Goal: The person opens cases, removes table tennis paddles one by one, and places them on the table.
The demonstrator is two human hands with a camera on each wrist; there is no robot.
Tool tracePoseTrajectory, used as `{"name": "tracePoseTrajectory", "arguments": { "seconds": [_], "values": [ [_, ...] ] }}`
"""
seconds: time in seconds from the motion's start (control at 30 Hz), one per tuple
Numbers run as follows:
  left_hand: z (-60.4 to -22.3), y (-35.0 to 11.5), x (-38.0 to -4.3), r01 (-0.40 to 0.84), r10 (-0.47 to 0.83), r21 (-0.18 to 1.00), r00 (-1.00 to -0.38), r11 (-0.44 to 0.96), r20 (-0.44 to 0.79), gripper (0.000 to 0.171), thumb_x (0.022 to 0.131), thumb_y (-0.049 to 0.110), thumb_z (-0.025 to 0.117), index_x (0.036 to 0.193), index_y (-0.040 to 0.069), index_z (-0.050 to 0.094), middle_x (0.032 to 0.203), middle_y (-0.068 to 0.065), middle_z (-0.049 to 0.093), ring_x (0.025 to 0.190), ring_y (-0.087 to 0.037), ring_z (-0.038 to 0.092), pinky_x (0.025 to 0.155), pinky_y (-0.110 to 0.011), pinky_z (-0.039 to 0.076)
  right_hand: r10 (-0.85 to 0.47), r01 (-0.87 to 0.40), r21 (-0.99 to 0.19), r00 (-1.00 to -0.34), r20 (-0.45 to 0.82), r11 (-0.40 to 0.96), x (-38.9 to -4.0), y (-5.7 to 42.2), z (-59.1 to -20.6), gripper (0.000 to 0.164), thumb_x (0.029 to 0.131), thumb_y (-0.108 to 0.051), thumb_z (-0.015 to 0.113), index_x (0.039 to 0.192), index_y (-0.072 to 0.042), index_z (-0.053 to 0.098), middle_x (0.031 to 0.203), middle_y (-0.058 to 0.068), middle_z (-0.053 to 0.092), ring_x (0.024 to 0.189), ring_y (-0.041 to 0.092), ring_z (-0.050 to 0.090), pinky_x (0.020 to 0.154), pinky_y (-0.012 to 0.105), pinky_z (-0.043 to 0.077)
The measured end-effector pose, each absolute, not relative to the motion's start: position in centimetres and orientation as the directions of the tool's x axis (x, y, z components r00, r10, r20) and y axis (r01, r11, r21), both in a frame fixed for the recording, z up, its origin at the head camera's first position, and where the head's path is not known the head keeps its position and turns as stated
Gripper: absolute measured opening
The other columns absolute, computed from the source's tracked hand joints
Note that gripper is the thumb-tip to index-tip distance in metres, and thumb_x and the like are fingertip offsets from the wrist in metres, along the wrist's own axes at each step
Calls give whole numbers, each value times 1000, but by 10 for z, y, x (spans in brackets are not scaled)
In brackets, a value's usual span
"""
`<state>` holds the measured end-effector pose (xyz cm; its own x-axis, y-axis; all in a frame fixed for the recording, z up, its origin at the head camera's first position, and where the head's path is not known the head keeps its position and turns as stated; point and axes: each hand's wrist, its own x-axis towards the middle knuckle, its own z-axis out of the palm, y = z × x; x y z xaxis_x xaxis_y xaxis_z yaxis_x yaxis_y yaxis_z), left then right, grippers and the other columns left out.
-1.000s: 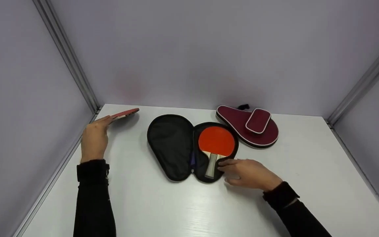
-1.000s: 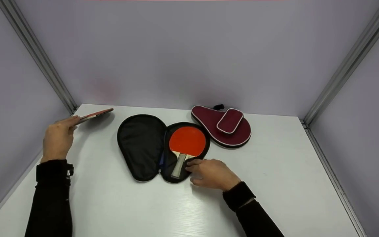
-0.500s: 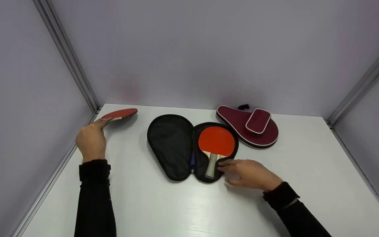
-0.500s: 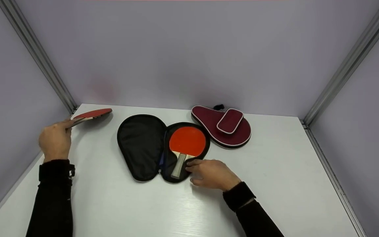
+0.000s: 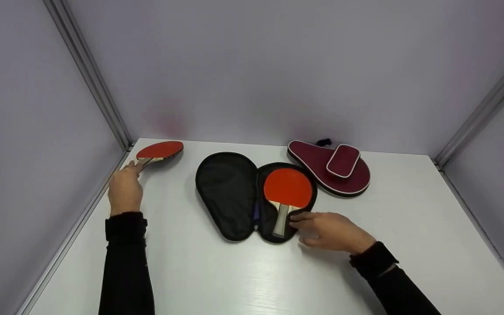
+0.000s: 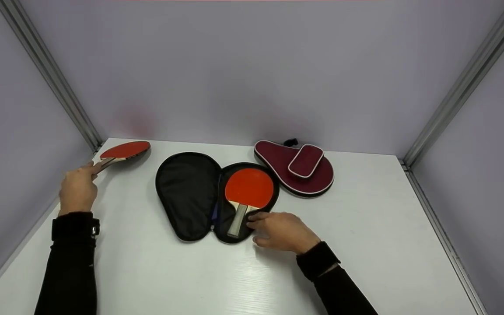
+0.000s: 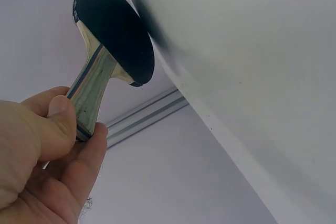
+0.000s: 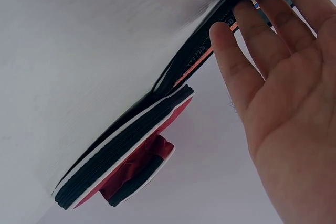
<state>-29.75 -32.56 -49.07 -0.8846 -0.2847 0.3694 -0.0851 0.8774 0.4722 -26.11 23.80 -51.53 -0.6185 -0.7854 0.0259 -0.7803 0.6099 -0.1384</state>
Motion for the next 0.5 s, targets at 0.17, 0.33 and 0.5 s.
{"name": "tracePoseTrajectory", "arguments": {
  "seconds": [0.17,0.33,0.5],
  "values": [
    [-496,-325,-302,-103,-301,499,-892,861,336,41,114,-11,55,148,-3,78,155,-34,72,128,-62,77,100,-77,66,-787,-781,-136,-616,15,609,-262,238,-515,44,107,-24,79,150,-14,82,156,7,80,138,29,81,109,49,71],
    [-504,-326,-305,-121,-324,502,-883,856,340,35,113,-10,61,144,-6,79,136,-34,81,122,-61,80,96,-75,68,-791,-785,-131,-612,16,605,-261,238,-513,43,108,-24,78,150,-13,82,156,6,80,140,28,80,111,49,70],
    [-511,-330,-305,-140,-342,514,-882,846,323,31,112,-9,62,137,-7,81,123,-36,83,117,-65,79,92,-76,67,-791,-785,-136,-612,15,605,-259,238,-511,43,109,-24,77,150,-14,82,156,5,80,142,27,79,111,48,70]
  ]
}}
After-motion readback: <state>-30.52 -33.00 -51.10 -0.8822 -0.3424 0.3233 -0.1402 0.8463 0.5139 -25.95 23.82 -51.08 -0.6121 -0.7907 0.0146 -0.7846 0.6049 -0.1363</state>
